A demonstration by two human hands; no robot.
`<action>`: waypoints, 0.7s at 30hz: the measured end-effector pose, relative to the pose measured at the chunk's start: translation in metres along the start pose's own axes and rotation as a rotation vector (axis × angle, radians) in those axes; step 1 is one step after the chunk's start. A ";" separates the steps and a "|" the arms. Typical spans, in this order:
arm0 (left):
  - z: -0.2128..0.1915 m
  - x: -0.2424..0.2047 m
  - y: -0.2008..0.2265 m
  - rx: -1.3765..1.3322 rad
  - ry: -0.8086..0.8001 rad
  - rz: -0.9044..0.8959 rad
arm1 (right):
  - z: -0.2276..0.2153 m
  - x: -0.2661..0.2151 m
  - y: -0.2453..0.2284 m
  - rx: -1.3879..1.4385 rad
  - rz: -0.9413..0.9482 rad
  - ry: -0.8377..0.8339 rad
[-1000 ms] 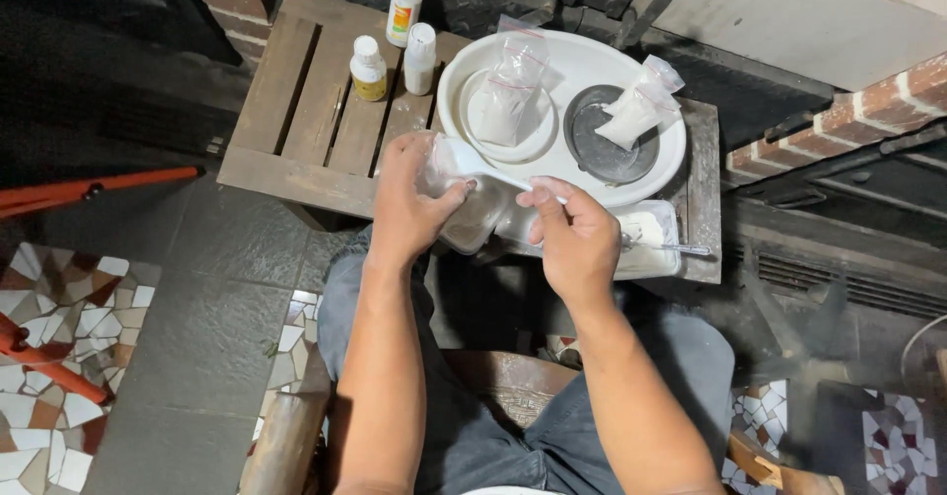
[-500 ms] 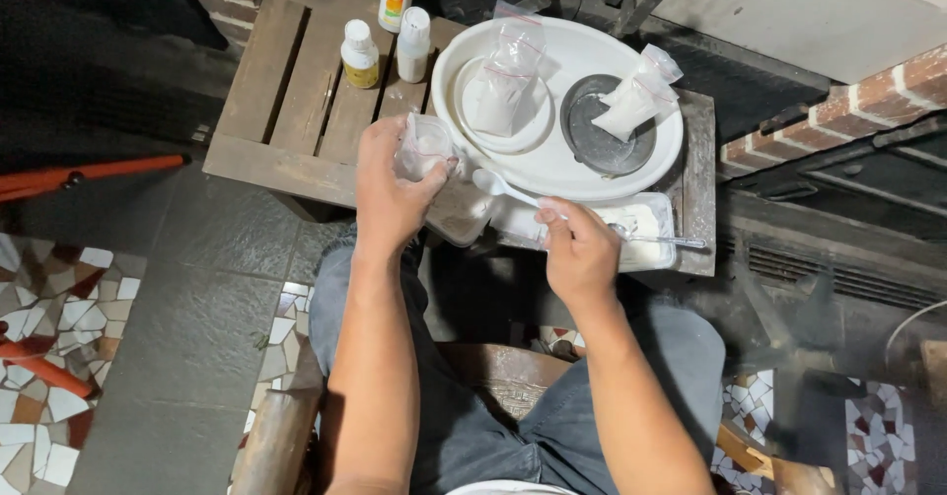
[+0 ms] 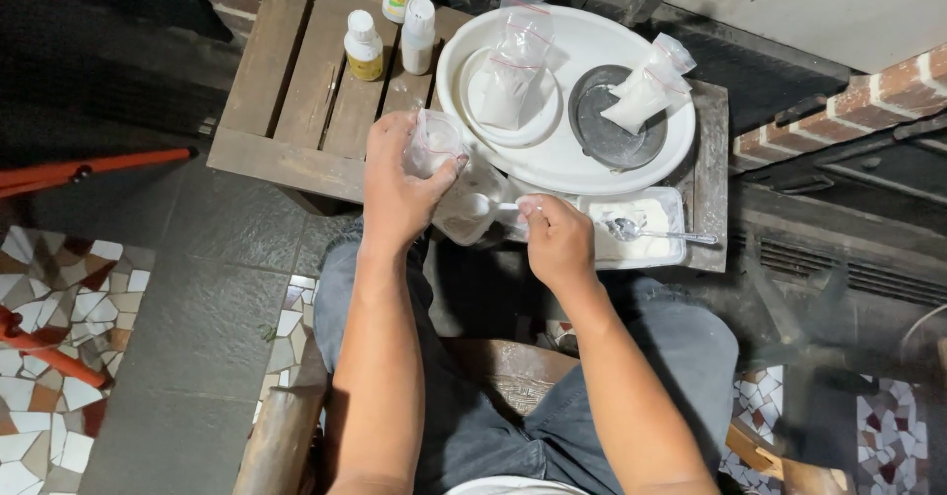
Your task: Portioning white powder from a container into a small plastic cup using a spoon.
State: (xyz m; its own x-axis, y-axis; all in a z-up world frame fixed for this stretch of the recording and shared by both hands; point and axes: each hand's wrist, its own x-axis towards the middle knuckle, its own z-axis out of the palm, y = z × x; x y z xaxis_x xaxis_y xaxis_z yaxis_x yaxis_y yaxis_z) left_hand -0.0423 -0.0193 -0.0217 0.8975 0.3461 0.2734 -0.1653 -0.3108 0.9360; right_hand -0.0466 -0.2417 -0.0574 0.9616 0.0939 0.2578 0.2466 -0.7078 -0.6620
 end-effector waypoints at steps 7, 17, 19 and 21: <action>0.002 0.000 -0.002 0.022 0.005 0.016 | 0.001 0.000 -0.011 0.111 0.324 -0.080; -0.001 0.000 0.000 0.030 0.007 0.002 | -0.009 0.006 -0.026 0.270 0.595 -0.098; -0.001 -0.002 0.001 0.029 0.009 0.005 | -0.017 0.005 -0.028 0.278 0.596 -0.073; -0.002 -0.001 0.002 0.031 -0.002 -0.010 | -0.026 0.007 -0.031 0.366 0.570 -0.003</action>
State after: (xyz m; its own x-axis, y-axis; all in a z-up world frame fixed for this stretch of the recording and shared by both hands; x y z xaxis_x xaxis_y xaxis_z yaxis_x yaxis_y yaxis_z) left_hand -0.0437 -0.0185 -0.0200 0.8997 0.3481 0.2633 -0.1434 -0.3340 0.9316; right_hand -0.0509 -0.2375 -0.0171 0.9537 -0.2212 -0.2039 -0.2747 -0.3642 -0.8899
